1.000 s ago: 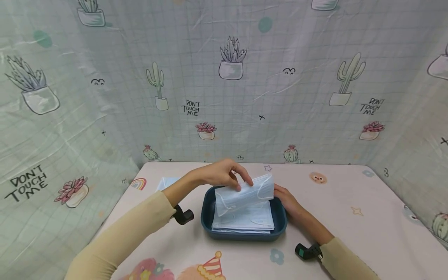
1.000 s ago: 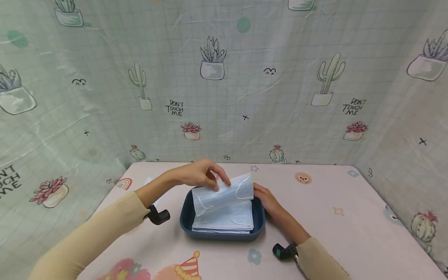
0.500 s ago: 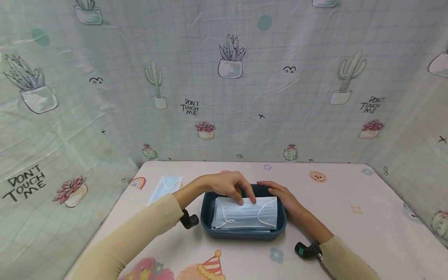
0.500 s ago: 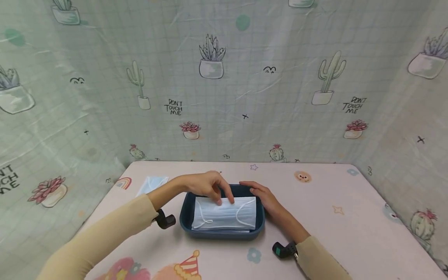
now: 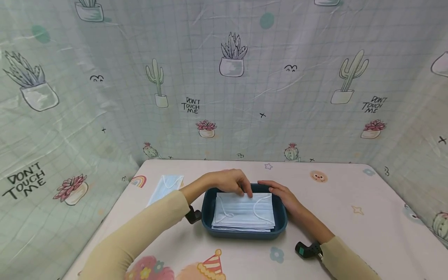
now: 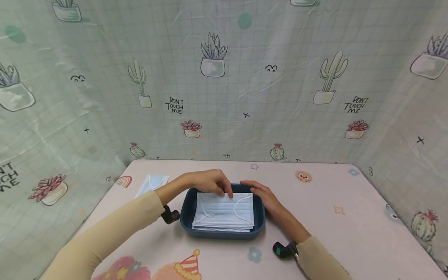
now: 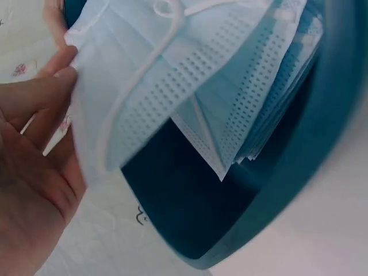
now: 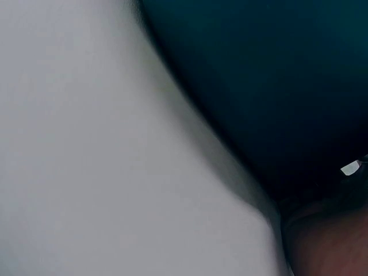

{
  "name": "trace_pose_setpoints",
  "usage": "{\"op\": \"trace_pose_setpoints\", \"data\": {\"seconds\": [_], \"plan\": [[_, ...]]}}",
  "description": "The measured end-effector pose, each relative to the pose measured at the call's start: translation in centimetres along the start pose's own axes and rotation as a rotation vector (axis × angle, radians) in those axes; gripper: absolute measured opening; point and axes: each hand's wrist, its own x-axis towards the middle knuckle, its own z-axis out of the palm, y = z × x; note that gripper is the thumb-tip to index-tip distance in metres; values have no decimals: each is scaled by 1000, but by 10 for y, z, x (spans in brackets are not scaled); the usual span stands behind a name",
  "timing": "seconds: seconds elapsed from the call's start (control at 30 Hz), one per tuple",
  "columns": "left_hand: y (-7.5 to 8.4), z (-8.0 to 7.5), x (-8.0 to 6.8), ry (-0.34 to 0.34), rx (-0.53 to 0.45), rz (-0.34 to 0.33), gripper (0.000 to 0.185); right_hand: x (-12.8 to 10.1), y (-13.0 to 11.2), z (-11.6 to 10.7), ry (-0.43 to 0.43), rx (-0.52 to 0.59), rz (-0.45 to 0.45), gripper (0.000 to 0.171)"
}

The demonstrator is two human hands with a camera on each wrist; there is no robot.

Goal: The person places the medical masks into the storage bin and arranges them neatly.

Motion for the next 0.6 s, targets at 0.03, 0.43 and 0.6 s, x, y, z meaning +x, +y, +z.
{"op": "trace_pose_setpoints", "data": {"seconds": [0.03,0.43,0.6], "plan": [[0,1,1,5,28,-4,23,0,0,0,-1,-3,-2,45],[5,24,5,109,307,-86,32,-3,1,1,-4,-37,-23,44],[2,29,7,114,319,-91,35,-5,2,-1,-6,-31,-22,45]]}}
